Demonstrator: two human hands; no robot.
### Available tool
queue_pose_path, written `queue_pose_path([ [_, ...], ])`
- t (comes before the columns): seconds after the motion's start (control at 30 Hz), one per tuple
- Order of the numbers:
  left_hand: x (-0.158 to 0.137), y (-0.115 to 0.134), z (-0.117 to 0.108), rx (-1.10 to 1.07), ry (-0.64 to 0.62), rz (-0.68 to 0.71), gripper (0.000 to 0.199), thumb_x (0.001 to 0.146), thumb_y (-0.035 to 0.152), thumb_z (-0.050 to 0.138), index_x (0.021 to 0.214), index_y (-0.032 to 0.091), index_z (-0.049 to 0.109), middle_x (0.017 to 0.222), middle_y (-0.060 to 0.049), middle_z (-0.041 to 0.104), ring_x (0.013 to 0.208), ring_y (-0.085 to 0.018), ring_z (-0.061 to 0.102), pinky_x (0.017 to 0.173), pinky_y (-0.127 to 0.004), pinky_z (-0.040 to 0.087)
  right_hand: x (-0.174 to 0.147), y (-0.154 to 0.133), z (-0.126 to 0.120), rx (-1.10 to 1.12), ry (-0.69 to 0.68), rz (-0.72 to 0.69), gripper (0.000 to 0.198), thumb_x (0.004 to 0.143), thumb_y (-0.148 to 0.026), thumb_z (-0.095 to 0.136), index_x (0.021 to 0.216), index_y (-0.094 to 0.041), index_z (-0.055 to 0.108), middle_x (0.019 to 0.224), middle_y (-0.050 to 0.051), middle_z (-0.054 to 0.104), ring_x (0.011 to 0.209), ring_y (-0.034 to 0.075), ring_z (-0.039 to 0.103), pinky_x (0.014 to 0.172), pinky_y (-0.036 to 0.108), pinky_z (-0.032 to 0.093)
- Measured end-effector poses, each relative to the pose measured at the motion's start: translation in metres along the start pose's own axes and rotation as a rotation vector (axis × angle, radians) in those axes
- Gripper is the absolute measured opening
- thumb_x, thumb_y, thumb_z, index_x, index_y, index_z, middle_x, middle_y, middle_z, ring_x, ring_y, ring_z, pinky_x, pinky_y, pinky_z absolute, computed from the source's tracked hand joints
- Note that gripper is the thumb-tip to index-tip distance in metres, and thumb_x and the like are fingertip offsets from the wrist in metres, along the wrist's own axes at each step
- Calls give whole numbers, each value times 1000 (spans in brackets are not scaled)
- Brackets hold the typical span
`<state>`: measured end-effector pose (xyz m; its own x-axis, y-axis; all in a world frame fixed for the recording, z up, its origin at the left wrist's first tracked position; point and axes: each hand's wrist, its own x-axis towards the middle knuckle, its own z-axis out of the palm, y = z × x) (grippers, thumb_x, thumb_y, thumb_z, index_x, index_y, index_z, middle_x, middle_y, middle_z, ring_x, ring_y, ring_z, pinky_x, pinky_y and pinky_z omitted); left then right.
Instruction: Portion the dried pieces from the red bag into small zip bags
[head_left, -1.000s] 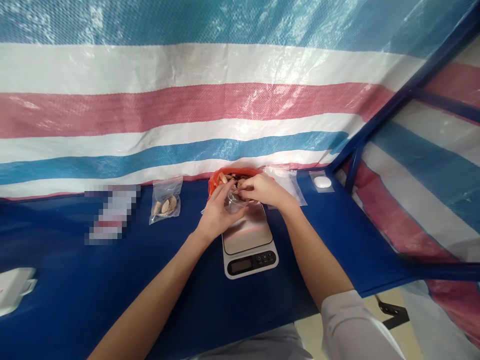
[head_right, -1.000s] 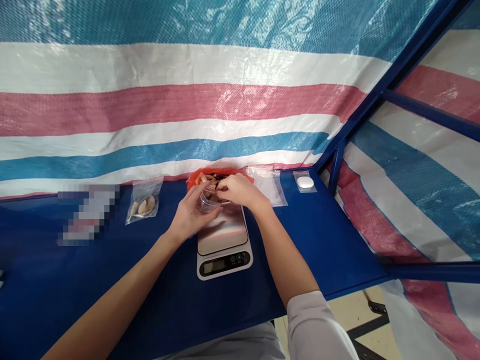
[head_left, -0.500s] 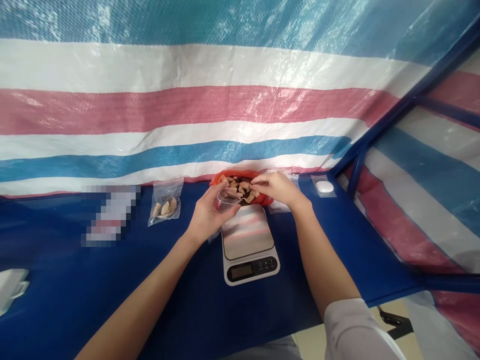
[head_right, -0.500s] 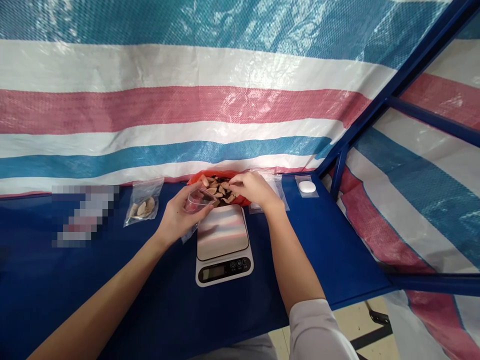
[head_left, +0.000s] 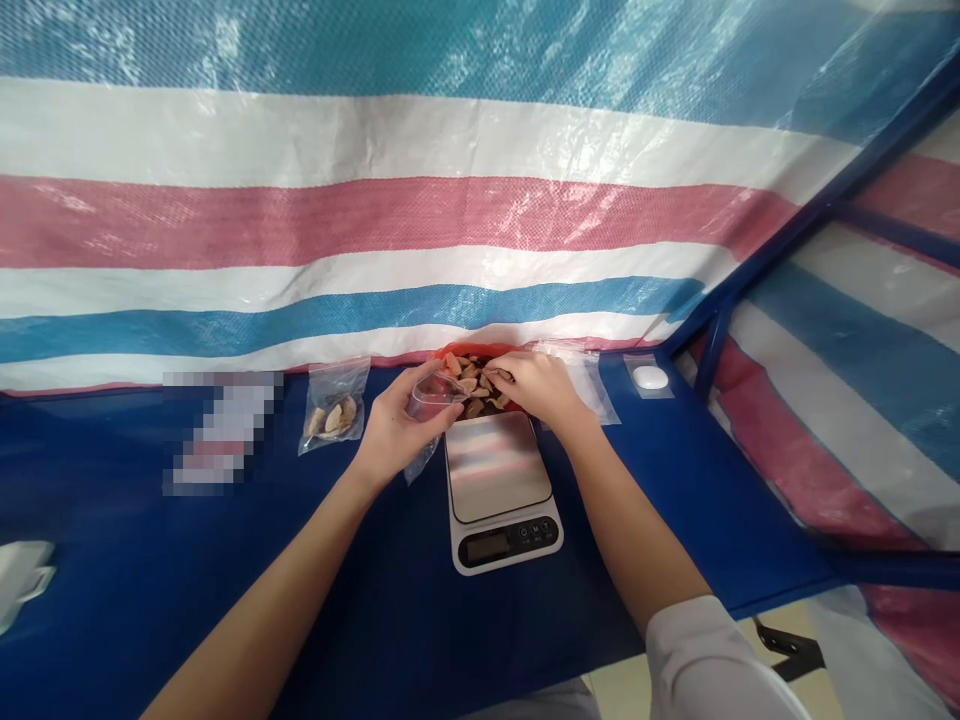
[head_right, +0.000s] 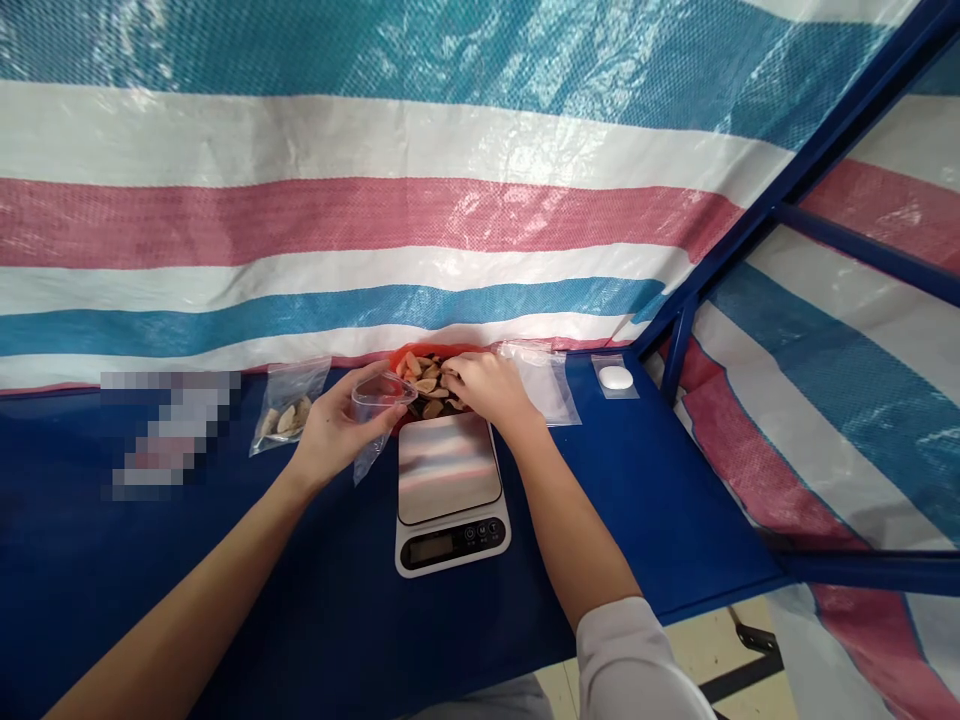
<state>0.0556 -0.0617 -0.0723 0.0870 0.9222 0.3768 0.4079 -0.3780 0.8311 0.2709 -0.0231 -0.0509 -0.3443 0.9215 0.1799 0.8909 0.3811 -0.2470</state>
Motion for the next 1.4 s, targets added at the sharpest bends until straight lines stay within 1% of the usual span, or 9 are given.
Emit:
queue_pose_path([
  [0.13, 1, 0, -6, -51, 5, -29, 64, 75, 50, 78, 128, 17, 63, 127, -13, 68, 117, -31, 64, 107, -49, 49, 10, -9, 3, -29, -40, -41, 30, 99, -31, 47, 113, -27, 73, 113, 4, 76, 99, 22, 67, 77, 30, 43],
  [0.27, 3, -4, -11, -76, 11, -44, 63, 75, 49, 78, 127, 16, 63, 121, -13, 71, 113, -29, 66, 106, -48, 49, 24, -26, 4, -71, -95, -53, 30, 99, -36, 47, 112, -28, 73, 105, 6, 77, 95, 24, 68, 74, 31, 43],
  [0.57, 7, -7, -16, -95, 22, -52, 61, 77, 50, 77, 126, 17, 64, 117, -12, 71, 110, -28, 66, 105, -47, 50, 41, -47, 22, -126, -73, 134, 48, 104, -42, 31, 103, -21, 74, 100, 14, 75, 96, 28, 70, 78, 35, 47],
  [0.77, 9, -7, -19, -103, 36, -64, 61, 75, 52, 77, 123, 15, 66, 111, -11, 73, 101, -26, 68, 99, -45, 54, 46, -54, 25, -123, -89, 174, 37, 102, -39, 39, 110, -22, 70, 105, 12, 74, 97, 28, 70, 78, 35, 48],
  [0.93, 9, -6, -20, -100, 50, -75, 60, 75, 53, 77, 121, 17, 66, 109, -11, 73, 100, -27, 69, 97, -45, 55, 49, -53, 28, -100, -81, 213, 35, 102, -34, 38, 113, -21, 69, 107, 13, 74, 98, 27, 69, 79, 35, 49],
  [1.07, 9, -3, -21, -107, 46, -95, 61, 74, 55, 77, 121, 17, 66, 112, -11, 73, 102, -27, 69, 99, -45, 55, 47, -49, 28, -48, -65, 238, 40, 103, -40, 35, 112, -24, 70, 108, 11, 74, 100, 27, 69, 81, 35, 49],
  [1.2, 10, -3, -20, -131, 46, -105, 63, 73, 55, 78, 121, 16, 66, 116, -12, 72, 104, -28, 68, 100, -46, 54, 39, -43, 23, 64, -39, 252, 42, 102, -50, 39, 112, -26, 73, 107, 10, 75, 101, 25, 68, 83, 33, 49],
  [1.33, 10, -4, -20, -147, 49, -101, 64, 72, 56, 78, 121, 16, 67, 115, -13, 73, 105, -28, 69, 100, -45, 54, 29, -35, 18, 208, 20, 227, 39, 100, -49, 46, 112, -24, 73, 109, 9, 76, 101, 22, 68, 86, 29, 48],
  [1.4, 9, -4, -19, -137, 49, -99, 64, 73, 56, 78, 121, 16, 67, 115, -13, 73, 105, -28, 69, 100, -45, 54, 25, -30, 17, 288, 49, 227, 36, 98, -48, 50, 106, -23, 75, 104, 8, 77, 95, 20, 68, 82, 27, 48],
])
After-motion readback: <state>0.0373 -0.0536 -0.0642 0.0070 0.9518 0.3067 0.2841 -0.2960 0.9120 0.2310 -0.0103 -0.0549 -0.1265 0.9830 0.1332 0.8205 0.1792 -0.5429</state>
